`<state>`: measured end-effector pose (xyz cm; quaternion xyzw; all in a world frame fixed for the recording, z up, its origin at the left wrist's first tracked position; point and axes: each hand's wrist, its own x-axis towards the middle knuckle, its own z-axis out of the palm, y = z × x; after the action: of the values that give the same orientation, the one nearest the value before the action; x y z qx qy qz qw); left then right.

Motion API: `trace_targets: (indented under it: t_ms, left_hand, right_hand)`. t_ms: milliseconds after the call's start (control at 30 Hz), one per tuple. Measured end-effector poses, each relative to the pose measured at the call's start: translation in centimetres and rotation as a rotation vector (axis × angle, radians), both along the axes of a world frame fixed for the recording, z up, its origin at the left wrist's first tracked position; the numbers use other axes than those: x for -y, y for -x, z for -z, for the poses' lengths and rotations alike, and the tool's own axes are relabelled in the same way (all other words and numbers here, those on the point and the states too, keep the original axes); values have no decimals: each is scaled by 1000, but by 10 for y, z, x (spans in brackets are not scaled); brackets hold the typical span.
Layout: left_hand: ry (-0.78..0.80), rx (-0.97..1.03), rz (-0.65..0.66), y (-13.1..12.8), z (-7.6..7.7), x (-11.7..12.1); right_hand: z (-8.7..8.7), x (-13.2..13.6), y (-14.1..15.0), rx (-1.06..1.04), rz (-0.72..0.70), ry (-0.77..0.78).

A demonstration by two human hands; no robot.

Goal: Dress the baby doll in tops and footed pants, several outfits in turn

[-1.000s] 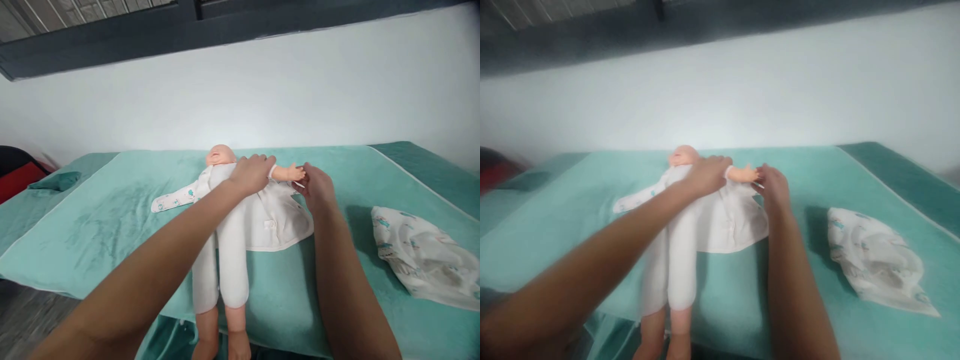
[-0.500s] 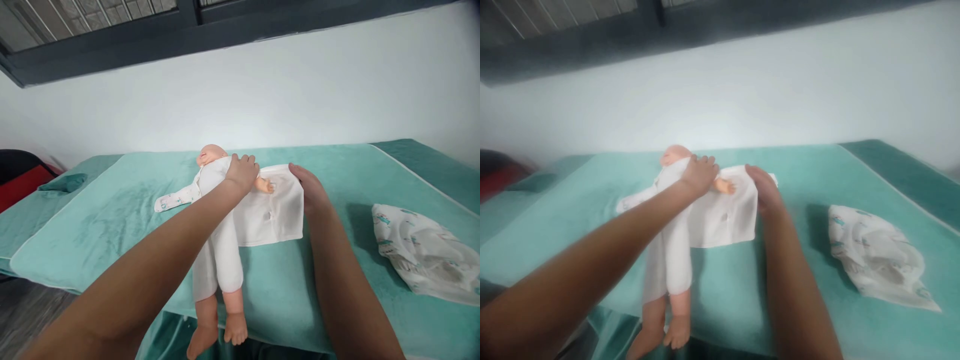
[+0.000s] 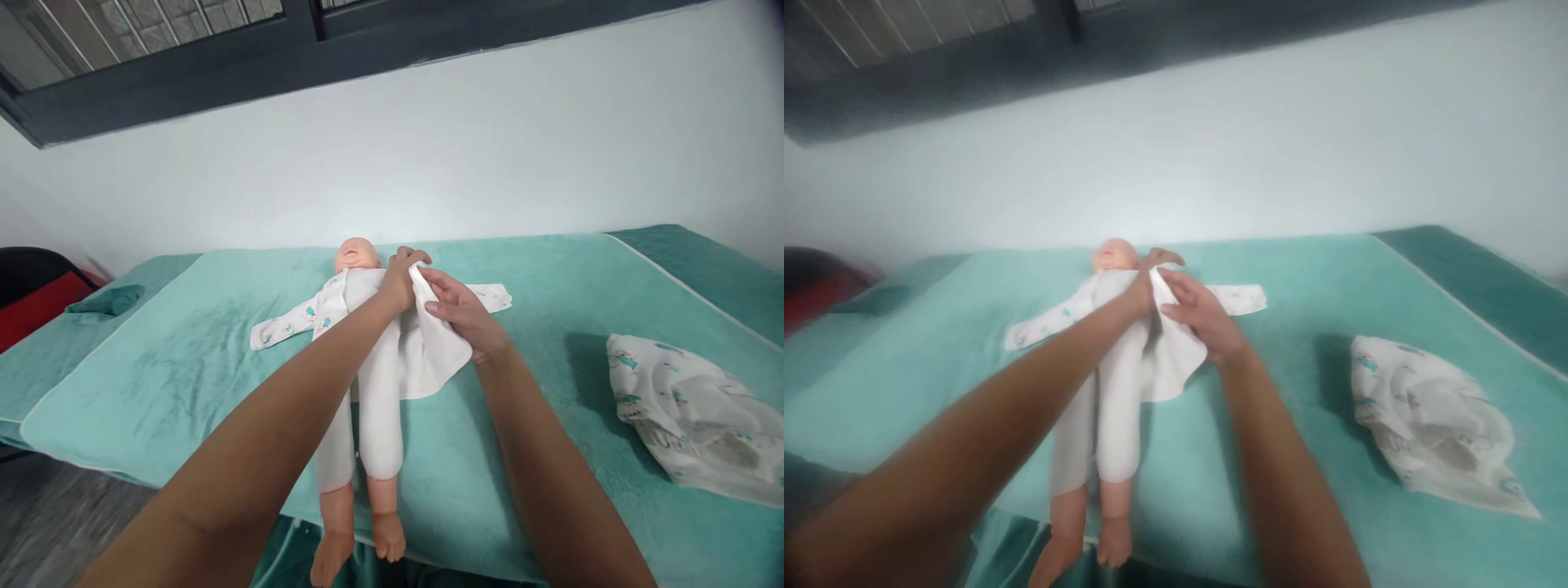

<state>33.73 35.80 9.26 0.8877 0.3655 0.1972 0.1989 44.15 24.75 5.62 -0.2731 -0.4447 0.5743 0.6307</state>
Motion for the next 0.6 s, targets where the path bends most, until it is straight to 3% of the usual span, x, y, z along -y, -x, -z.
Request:
trace_targets:
  t_ms: [67, 133, 300, 433, 500, 600]
  left_hand:
    - [143, 75, 44, 8, -9, -3]
    - [190, 118, 62, 20, -19, -6]
    - [38, 157, -63, 58, -34, -17]
    - [-26, 192, -184, 85, -27, -17]
    - [-51, 217, -273, 93, -20, -12]
    - [-22, 301, -371, 98, -14, -3]
  right_hand:
    - [0, 0, 5, -5, -49, -24]
    - [1, 0, 9, 4, -105, -55]
    - [6, -1, 16, 95, -316, -102]
    - [9, 1, 18, 158, -525, -140]
    - [10, 1, 16, 168, -504, -141]
    - [11, 0, 15, 130, -336, -99]
